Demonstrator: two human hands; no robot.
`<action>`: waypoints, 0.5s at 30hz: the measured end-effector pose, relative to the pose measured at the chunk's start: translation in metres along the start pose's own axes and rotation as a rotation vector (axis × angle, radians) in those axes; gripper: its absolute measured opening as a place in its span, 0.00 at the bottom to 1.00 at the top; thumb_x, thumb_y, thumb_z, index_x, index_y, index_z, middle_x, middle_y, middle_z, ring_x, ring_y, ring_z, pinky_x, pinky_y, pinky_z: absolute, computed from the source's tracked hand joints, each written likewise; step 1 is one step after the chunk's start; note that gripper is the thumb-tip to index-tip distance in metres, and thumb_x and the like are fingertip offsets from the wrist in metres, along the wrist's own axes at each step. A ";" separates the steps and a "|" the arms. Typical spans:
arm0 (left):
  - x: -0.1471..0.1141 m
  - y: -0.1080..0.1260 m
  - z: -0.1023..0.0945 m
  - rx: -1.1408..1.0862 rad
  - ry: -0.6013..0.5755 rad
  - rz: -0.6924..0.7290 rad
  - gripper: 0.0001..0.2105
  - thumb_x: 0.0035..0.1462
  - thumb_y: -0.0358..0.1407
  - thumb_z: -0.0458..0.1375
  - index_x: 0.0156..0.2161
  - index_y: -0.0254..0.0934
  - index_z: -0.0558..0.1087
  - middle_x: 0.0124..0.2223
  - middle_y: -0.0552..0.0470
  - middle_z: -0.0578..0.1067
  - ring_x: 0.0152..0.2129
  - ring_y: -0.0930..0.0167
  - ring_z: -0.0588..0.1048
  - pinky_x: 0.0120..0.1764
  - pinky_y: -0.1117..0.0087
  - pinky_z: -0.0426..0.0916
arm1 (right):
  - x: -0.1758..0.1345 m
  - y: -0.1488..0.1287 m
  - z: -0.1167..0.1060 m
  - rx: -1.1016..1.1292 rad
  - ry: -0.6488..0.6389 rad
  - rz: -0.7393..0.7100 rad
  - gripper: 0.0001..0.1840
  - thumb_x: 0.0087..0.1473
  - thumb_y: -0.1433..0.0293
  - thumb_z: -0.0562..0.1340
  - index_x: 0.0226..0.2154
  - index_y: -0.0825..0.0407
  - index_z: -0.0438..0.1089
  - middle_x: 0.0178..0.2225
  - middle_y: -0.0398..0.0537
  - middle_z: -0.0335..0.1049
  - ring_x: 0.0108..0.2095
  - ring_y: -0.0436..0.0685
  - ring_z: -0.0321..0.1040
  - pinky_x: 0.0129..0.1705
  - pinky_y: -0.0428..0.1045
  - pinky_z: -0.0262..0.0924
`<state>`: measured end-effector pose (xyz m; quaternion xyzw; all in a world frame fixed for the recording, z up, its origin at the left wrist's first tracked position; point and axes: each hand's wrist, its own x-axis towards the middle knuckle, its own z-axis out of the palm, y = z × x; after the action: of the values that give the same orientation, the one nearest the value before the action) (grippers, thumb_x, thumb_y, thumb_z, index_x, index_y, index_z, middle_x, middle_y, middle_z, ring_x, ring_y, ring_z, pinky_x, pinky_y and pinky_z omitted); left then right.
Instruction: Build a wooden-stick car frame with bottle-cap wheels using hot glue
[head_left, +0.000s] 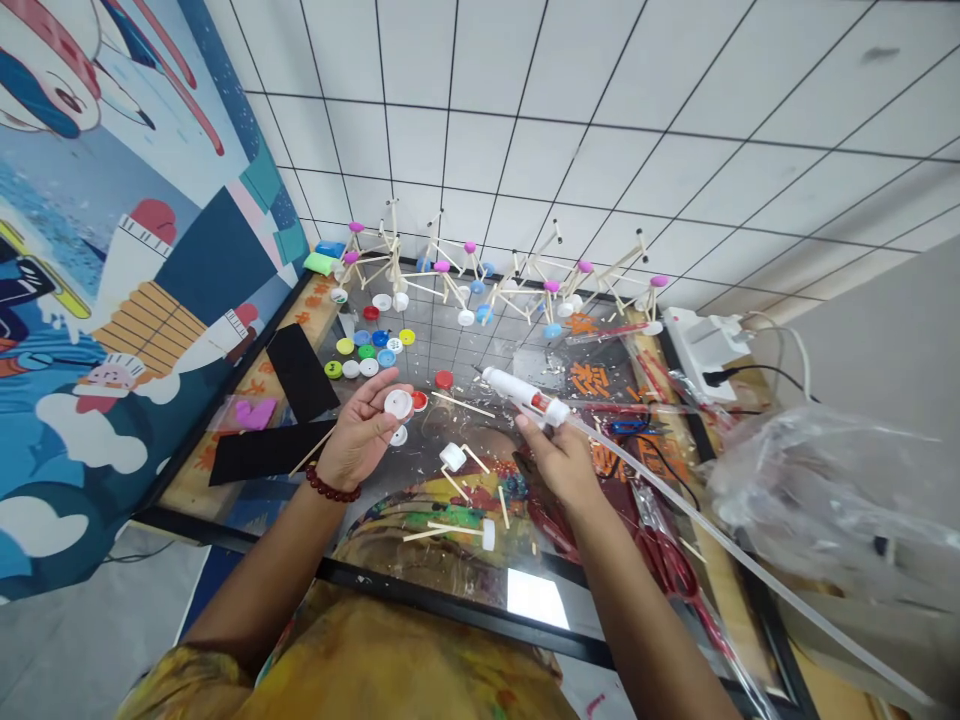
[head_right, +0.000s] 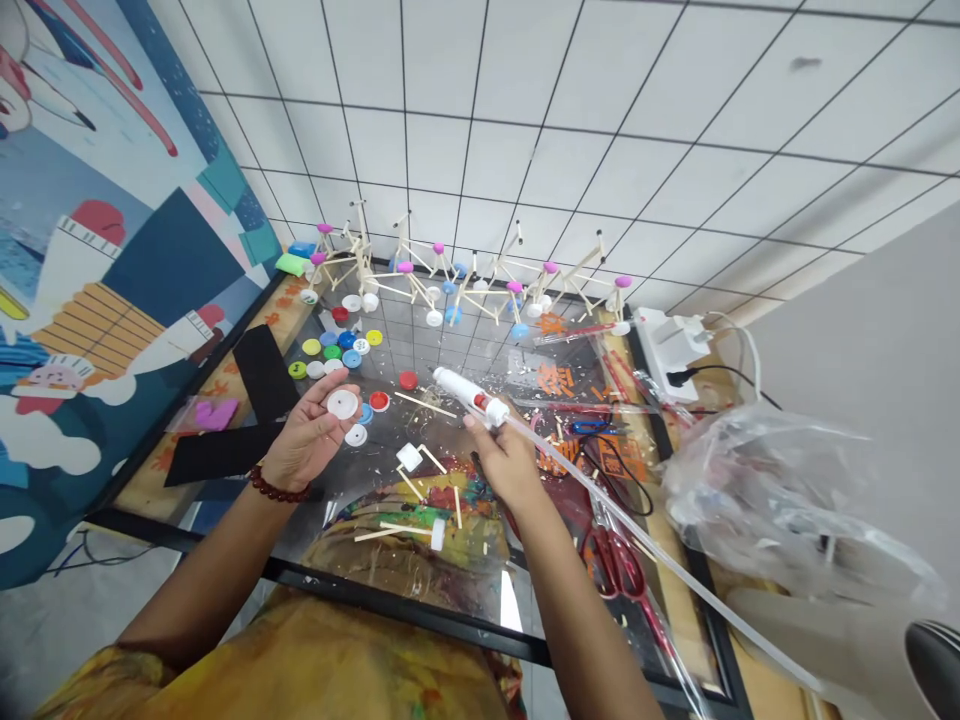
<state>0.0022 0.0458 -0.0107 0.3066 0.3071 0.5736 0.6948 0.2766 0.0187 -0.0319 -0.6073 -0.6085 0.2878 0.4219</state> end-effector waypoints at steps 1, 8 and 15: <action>0.000 -0.001 0.000 0.001 0.002 -0.003 0.27 0.39 0.30 0.73 0.49 0.40 0.76 0.43 0.49 0.81 0.38 0.71 0.78 0.46 0.70 0.71 | -0.007 -0.008 0.000 0.045 -0.036 -0.043 0.18 0.61 0.58 0.58 0.46 0.51 0.70 0.43 0.52 0.74 0.44 0.63 0.70 0.51 0.61 0.62; -0.002 -0.003 0.007 -0.018 -0.017 -0.028 0.27 0.39 0.29 0.72 0.49 0.40 0.76 0.42 0.50 0.81 0.38 0.71 0.78 0.45 0.71 0.71 | -0.027 -0.060 0.003 0.006 -0.218 -0.327 0.13 0.63 0.63 0.55 0.46 0.49 0.69 0.44 0.51 0.74 0.44 0.62 0.70 0.50 0.59 0.62; -0.003 -0.005 0.008 0.002 -0.022 -0.049 0.28 0.38 0.28 0.73 0.50 0.40 0.76 0.42 0.50 0.81 0.39 0.71 0.78 0.45 0.73 0.70 | -0.026 -0.060 0.009 -0.096 -0.212 -0.362 0.13 0.64 0.63 0.54 0.47 0.49 0.68 0.45 0.51 0.74 0.43 0.62 0.70 0.48 0.58 0.61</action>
<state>0.0108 0.0416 -0.0095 0.3062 0.3073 0.5526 0.7117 0.2362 -0.0107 0.0115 -0.4739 -0.7616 0.2404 0.3710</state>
